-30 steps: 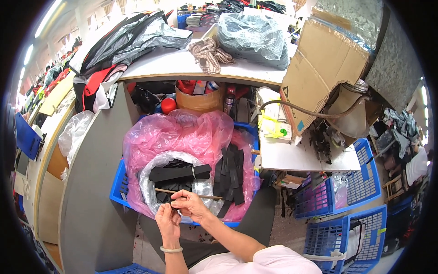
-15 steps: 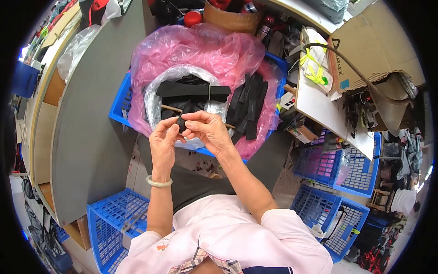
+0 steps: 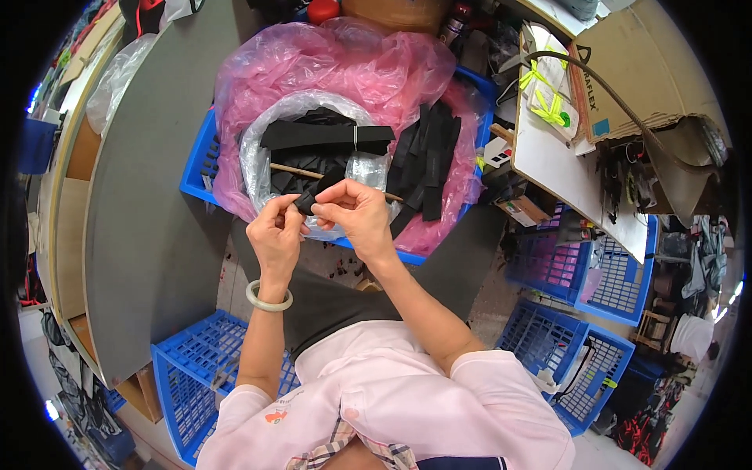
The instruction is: Bundling black components with rubber bands in a factory setting.
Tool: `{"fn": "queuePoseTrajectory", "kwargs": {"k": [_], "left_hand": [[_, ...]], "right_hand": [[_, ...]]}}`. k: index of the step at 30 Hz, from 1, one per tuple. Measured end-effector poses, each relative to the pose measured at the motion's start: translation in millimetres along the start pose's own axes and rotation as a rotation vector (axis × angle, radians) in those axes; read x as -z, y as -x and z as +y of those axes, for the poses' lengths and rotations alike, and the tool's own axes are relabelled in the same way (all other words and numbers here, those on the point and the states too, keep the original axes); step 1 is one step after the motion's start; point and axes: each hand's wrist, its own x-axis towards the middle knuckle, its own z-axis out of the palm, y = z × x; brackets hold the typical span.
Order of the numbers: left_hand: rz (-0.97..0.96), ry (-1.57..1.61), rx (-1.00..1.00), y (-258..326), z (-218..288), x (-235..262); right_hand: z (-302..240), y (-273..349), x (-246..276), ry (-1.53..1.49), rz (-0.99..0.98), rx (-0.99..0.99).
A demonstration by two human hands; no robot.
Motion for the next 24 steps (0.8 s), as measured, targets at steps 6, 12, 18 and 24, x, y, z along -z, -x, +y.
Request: {"fn": "queuePoseTrajectory", "kwargs": {"k": [6, 12, 18, 24], "left_hand": [[-0.186, 0.530, 0.383, -2.3, 8.3, -2.0], [-0.193, 0.215, 0.253, 7.1, -0.5, -15.3], [-0.132, 0.818, 0.582, 8.4, 0.6, 0.6], [-0.045, 0.325, 0.320, 26.0, -15.5, -6.3]], "right_hand": [[-11.6, -8.5, 6.4, -0.015, -0.110, -0.080], [3.6, -10.7, 9.9, 0.020, -0.026, 0.015], [-8.8, -5.5, 6.1, 0.075, -0.234, -0.104], [6.7, -1.6, 7.6, 0.061, -0.138, -0.168]]}}
